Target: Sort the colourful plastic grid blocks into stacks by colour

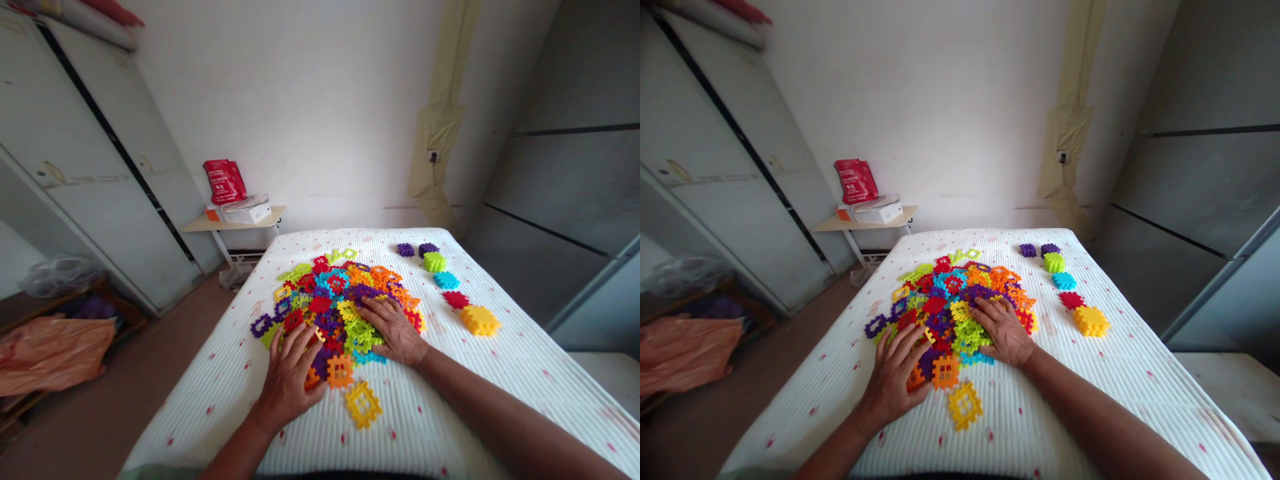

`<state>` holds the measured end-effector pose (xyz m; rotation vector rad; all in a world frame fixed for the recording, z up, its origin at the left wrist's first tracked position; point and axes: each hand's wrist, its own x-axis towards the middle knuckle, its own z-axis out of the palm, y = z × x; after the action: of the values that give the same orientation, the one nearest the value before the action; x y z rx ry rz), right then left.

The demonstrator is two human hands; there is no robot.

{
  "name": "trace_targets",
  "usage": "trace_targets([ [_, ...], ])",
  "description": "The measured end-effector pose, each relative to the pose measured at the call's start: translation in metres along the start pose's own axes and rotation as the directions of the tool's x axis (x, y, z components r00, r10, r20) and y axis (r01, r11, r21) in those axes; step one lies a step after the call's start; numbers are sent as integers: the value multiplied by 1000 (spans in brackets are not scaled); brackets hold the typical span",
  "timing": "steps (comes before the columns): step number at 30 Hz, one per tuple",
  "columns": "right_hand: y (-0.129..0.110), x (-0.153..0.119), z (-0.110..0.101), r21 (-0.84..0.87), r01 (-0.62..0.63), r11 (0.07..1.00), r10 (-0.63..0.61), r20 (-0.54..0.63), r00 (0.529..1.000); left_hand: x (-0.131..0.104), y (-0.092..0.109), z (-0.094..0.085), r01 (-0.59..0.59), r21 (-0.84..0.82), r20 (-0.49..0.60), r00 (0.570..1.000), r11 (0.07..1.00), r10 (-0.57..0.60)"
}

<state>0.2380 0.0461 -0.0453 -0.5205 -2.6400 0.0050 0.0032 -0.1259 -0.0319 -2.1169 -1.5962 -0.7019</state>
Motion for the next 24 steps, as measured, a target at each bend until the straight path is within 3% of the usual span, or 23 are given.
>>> trace_targets([
  [9,-7,-2,-18,106,4,994,-8,32,999,16,1,16,117,-27,-81,990,993,-119],
  [18,-49,-12,-33,187,265,946,-292,134,947,25,-5,30,321,-145,-103,936,936,-337],
  [24,-48,-10,-22,102,199,975,-209,98,973,46,-5,24,410,-243,-111,889,879,-445],
])
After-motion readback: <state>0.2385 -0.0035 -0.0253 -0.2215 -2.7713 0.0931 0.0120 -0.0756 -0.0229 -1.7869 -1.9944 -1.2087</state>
